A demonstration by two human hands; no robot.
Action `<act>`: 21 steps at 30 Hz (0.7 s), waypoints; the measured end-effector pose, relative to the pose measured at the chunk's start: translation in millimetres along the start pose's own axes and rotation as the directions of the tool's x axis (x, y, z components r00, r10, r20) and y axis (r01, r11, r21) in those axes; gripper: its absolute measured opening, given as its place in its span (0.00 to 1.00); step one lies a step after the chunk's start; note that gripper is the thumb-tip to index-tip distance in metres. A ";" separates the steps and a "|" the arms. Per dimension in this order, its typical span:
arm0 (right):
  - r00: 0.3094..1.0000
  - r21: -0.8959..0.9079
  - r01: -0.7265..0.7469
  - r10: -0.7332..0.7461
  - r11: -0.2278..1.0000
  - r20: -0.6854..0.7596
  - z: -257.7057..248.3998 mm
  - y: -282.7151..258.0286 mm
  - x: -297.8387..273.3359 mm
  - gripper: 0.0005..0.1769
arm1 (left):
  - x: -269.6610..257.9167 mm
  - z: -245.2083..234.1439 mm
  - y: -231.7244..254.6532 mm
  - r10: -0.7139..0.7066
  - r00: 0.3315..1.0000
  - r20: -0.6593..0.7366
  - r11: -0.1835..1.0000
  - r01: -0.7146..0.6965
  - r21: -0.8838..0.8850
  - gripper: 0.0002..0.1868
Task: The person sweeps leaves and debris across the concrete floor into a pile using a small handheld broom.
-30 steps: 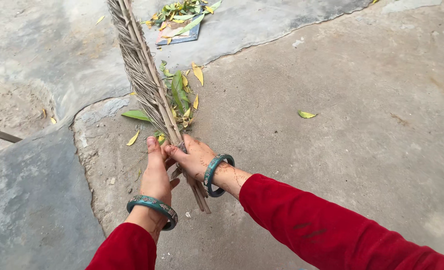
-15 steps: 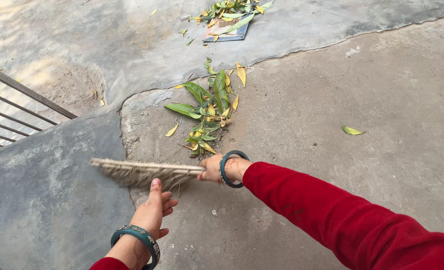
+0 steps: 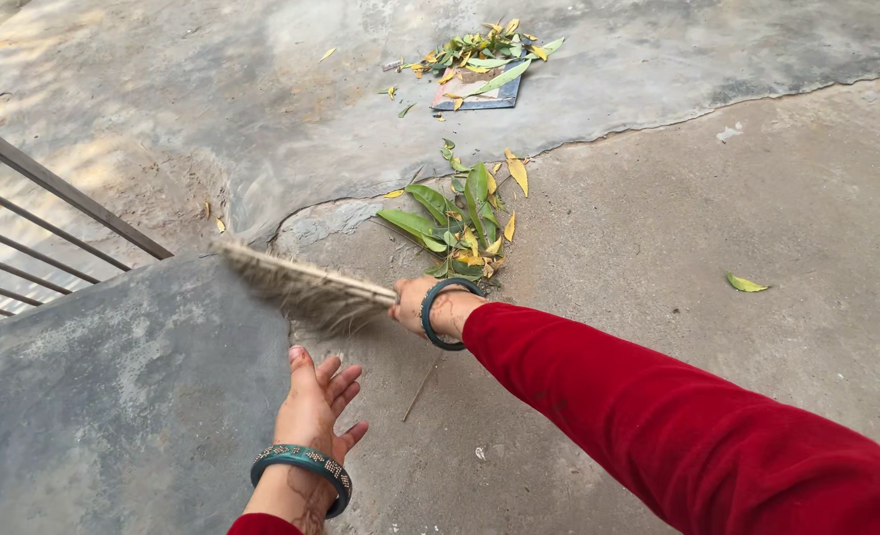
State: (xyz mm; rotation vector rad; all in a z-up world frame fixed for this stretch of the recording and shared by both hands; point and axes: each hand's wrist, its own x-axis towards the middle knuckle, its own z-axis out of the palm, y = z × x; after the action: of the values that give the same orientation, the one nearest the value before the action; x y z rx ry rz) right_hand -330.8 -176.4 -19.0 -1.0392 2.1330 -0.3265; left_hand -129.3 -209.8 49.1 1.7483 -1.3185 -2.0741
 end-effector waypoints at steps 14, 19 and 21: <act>0.879 0.094 -0.107 0.138 0.990 -0.456 -1.1 13.2 6.9 0.24 | -26.0 17.1 6.7 -0.009 0.999 0.041 0.998 0.012 -0.061 0.45; 0.997 0.045 0.027 -0.024 0.999 -0.068 -5.4 63.3 -54.6 0.24 | -10.1 32.8 -7.7 -0.019 0.997 0.077 0.999 0.022 -0.042 0.44; 0.991 0.042 0.005 -0.011 0.999 0.137 -17.7 84.5 -60.1 0.24 | -1.0 41.9 -12.6 -0.032 0.993 0.110 0.999 0.033 -0.012 0.45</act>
State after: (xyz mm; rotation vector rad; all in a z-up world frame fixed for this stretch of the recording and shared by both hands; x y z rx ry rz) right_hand -367.6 -77.9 -19.1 -1.0170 1.9918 -0.2934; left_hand -159.3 -179.5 39.3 1.6830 -1.3081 -2.2213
